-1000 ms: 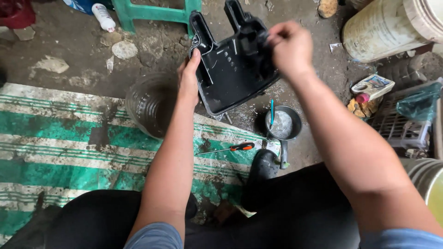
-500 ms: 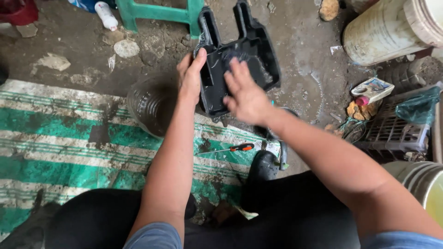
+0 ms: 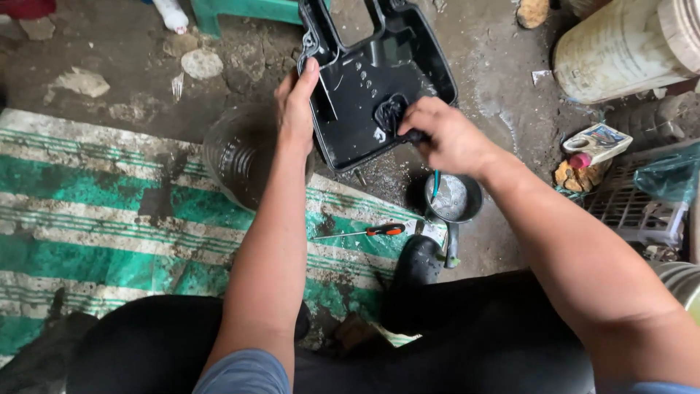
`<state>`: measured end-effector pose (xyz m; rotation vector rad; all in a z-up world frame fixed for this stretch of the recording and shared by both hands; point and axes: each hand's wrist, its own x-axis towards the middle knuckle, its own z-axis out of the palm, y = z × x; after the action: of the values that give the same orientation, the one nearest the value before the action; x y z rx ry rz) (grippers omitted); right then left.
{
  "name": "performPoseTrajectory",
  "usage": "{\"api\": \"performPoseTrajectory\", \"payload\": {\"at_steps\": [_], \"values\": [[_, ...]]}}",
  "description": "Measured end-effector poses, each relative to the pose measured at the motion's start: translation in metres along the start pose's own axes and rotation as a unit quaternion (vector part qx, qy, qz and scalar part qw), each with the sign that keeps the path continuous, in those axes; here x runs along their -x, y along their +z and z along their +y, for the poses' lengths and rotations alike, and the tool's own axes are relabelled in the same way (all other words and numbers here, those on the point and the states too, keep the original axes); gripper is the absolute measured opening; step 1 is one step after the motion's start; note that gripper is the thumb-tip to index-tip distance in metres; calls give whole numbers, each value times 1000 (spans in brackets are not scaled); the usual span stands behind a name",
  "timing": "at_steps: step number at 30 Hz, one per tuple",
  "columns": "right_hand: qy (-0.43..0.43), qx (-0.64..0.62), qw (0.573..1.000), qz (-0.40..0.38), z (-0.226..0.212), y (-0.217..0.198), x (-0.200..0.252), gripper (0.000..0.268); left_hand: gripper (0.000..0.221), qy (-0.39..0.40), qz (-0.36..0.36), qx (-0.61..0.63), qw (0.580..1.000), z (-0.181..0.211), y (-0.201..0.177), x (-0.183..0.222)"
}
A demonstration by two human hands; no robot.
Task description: Cleaning a motorcycle air filter housing using a cloth, brush, and cleaning solution
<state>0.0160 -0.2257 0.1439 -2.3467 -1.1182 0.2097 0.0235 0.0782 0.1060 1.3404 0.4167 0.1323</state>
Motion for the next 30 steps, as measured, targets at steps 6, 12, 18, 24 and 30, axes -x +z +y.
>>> {"api": "performPoseTrajectory", "payload": {"at_steps": [6,12,18,24,30], "values": [[208,-250,939,109,-6,-25,6,40,85,14,-24,-107,994,12,-1,1],[197,-68,970,-123,-23,-36,-5,56,68,58,-68,-60,994,18,-5,1],[55,42,987,-143,-35,-22,-4,74,59,20,-45,-29,998,26,-9,5],[-97,163,976,104,-2,15,6,8,126,-78,-160,168,970,20,-15,-6],[49,76,961,261,-32,37,-32,18,105,-119,-202,491,839,-68,23,5]]}}
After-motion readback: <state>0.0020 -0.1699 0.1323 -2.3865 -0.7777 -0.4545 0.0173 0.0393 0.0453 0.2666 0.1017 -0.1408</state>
